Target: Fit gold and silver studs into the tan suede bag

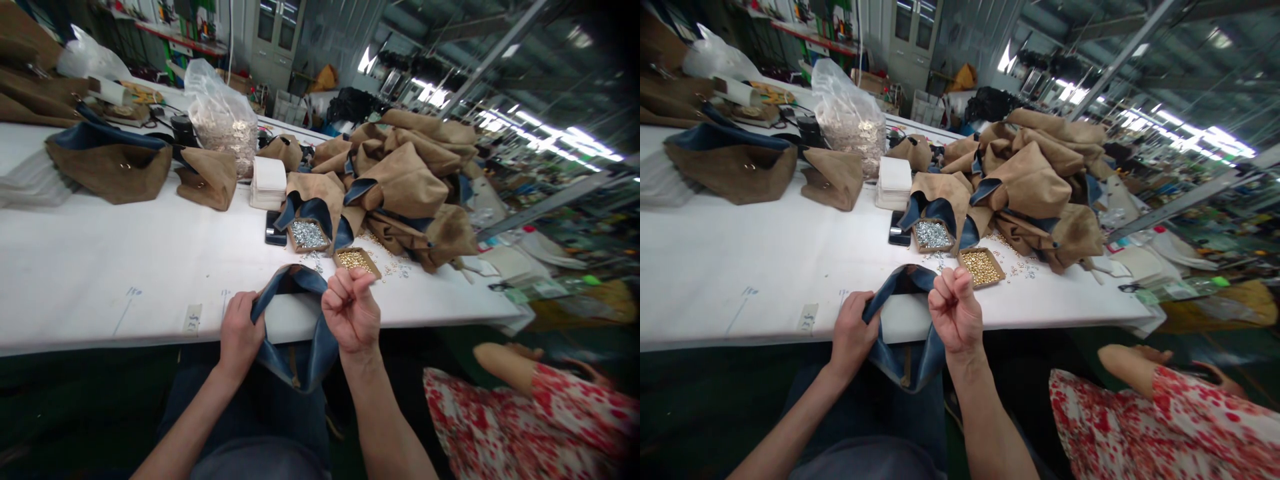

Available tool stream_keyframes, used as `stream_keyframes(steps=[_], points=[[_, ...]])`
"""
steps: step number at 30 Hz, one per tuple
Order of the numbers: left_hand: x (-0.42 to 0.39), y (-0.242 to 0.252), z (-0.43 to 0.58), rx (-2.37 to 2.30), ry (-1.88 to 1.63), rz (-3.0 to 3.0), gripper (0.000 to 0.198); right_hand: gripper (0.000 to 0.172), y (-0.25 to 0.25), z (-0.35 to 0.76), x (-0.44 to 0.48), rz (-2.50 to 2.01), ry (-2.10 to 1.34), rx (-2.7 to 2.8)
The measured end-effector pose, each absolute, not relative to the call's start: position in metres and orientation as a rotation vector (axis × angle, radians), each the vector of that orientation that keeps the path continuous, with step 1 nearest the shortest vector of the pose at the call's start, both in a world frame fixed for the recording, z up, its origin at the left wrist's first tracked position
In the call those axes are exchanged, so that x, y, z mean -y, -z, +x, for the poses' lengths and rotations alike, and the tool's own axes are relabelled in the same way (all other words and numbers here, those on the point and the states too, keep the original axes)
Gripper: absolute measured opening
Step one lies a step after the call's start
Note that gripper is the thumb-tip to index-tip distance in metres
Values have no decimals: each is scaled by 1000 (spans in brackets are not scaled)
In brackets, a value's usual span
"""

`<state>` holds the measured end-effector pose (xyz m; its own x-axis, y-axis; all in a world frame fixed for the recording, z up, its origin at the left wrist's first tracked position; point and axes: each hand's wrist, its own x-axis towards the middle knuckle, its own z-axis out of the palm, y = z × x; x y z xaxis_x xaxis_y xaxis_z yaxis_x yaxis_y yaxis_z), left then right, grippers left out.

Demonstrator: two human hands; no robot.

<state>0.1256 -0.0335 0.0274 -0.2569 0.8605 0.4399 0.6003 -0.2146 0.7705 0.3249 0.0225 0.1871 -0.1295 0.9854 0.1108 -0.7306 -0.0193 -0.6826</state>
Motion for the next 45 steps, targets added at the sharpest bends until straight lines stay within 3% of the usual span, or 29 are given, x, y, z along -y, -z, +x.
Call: stream_keyframes(steps=[7,16,45], points=[[35,-26,126,-1776,-1470,1725,28,60,-185,326,-23,-451,-1567,693],[34,-28,126,-1776,-1474,1733,27,47,-183,326,-20,-442,-1588,695],[33,-25,124,-1769,-1486,1738,30,54,-184,328,-12,-339,-1675,521]])
